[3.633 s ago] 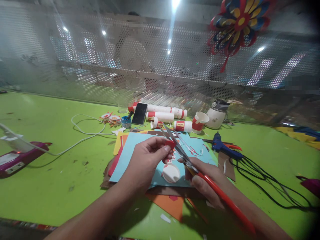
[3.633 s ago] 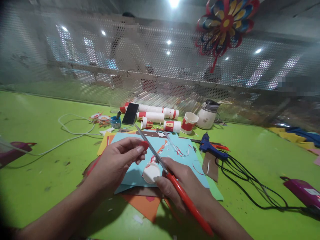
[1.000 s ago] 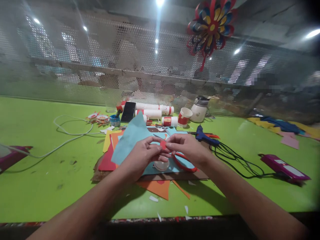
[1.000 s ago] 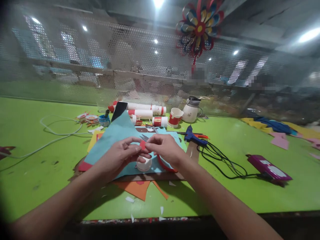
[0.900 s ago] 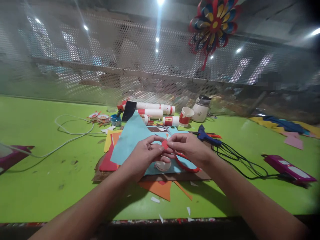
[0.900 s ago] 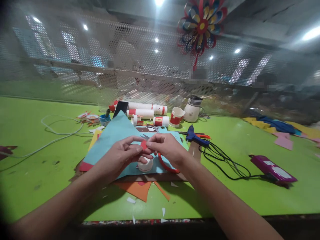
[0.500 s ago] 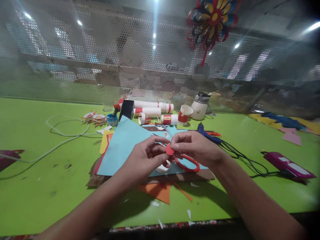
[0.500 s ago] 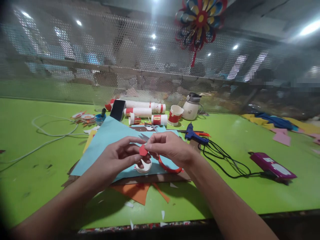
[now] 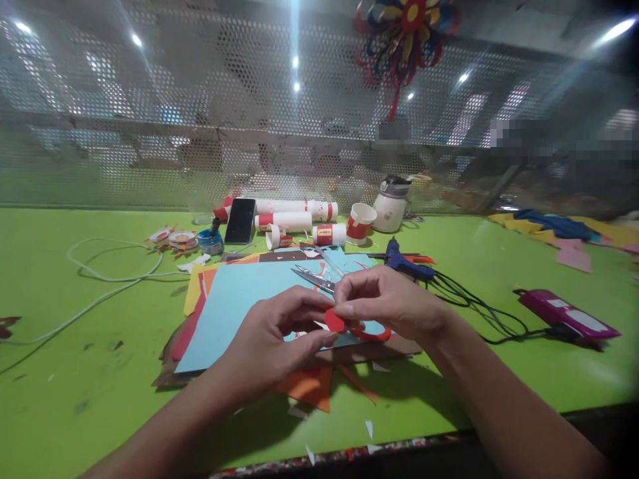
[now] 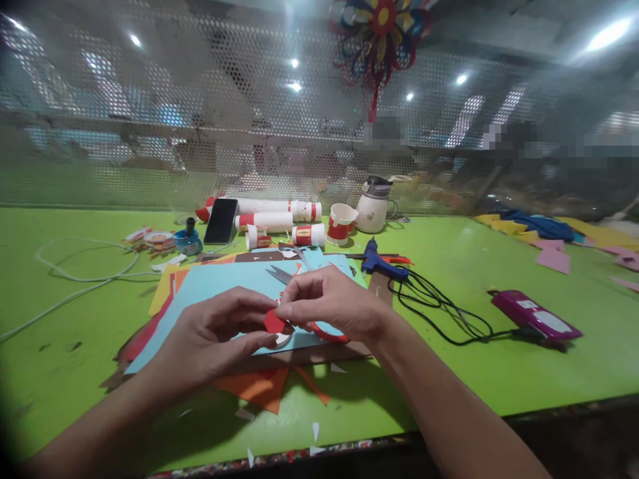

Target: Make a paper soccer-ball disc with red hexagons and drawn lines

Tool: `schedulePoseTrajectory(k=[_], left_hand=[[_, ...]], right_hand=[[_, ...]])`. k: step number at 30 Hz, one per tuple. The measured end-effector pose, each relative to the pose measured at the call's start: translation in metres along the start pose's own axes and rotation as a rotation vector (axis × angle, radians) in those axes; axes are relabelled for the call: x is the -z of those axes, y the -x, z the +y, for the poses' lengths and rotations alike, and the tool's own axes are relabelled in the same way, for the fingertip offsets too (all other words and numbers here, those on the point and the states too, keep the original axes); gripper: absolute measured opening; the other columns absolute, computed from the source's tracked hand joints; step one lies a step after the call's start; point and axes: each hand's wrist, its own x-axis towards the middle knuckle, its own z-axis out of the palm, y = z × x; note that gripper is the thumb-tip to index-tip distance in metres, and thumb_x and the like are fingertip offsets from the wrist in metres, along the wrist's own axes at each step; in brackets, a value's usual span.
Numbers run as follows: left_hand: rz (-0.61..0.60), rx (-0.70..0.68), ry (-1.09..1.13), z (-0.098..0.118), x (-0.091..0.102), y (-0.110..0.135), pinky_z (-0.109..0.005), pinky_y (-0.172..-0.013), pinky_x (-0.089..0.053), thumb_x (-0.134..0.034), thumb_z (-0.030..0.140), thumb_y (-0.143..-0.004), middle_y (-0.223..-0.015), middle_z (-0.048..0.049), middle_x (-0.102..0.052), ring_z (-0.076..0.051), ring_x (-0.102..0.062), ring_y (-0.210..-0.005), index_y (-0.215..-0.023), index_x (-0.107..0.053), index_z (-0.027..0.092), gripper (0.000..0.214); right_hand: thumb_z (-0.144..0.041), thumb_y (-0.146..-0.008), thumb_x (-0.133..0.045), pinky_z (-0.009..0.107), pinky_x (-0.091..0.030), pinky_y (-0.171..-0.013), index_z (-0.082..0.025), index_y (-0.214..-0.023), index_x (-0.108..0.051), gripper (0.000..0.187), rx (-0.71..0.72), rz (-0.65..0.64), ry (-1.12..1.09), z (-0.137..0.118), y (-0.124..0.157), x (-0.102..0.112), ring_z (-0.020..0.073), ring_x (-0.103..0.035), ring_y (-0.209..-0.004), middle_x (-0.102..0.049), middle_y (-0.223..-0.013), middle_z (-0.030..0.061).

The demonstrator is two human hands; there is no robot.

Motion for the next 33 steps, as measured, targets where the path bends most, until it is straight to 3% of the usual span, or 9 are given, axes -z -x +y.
schedulePoseTrajectory(k=[7,19,24,29,33], left_hand=[[0.038,-0.052,-0.071,-0.002,0.000,0.000,-0.026,-0.072,-0.057,-0.072,0.016,-0.075,-0.083,-0.0041,-0.073,-0.018,-0.070,-0.076,-0.088,-0.068,0.018,0.014],[0.077,-0.047,-0.140,-0.004,0.001,-0.003,-0.023,-0.069,-0.053,-0.072,0.017,-0.076,-0.082,-0.0028,-0.073,-0.015,-0.068,-0.076,-0.088,-0.067,0.018,0.013],[0.065,-0.037,-0.114,-0.007,0.001,-0.003,-0.024,-0.073,-0.054,-0.071,0.017,-0.077,-0.084,-0.0034,-0.072,-0.016,-0.067,-0.078,-0.089,-0.067,0.018,0.013],[0.089,-0.006,-0.073,-0.010,0.002,-0.005,-0.026,-0.074,-0.055,-0.075,0.017,-0.072,-0.088,-0.0032,-0.071,-0.017,-0.067,-0.083,-0.097,-0.063,0.019,0.027],[0.075,-0.008,-0.060,-0.008,0.001,-0.004,-0.025,-0.074,-0.055,-0.073,0.016,-0.074,-0.086,-0.0032,-0.071,-0.016,-0.067,-0.082,-0.092,-0.063,0.018,0.022]], right_hand=[[-0.040,-0.088,-0.060,0.024,-0.040,-0.056,-0.014,-0.070,-0.063,0.031,0.064,0.027,-0.023,0.007,-0.002,0.005,0.0097,-0.050,-0.057,-0.057,-0.063,-0.0002],[-0.028,-0.082,-0.067,0.022,-0.041,-0.057,-0.014,-0.076,-0.064,0.015,0.003,-0.032,0.041,-0.004,0.005,0.001,0.0083,-0.050,-0.057,-0.059,-0.064,-0.0016],[-0.028,-0.081,-0.067,0.022,-0.040,-0.057,-0.014,-0.077,-0.064,0.016,0.000,-0.028,0.045,-0.005,0.006,0.001,0.0084,-0.049,-0.059,-0.058,-0.066,-0.0013],[-0.030,-0.082,-0.068,0.022,-0.039,-0.057,-0.013,-0.078,-0.064,0.018,0.004,-0.022,0.036,-0.002,0.005,0.003,0.0081,-0.049,-0.059,-0.059,-0.068,-0.0007],[-0.031,-0.083,-0.068,0.021,-0.038,-0.056,-0.012,-0.080,-0.064,0.019,0.001,-0.026,0.022,0.000,0.005,0.004,0.0081,-0.050,-0.059,-0.060,-0.068,0.0001]])
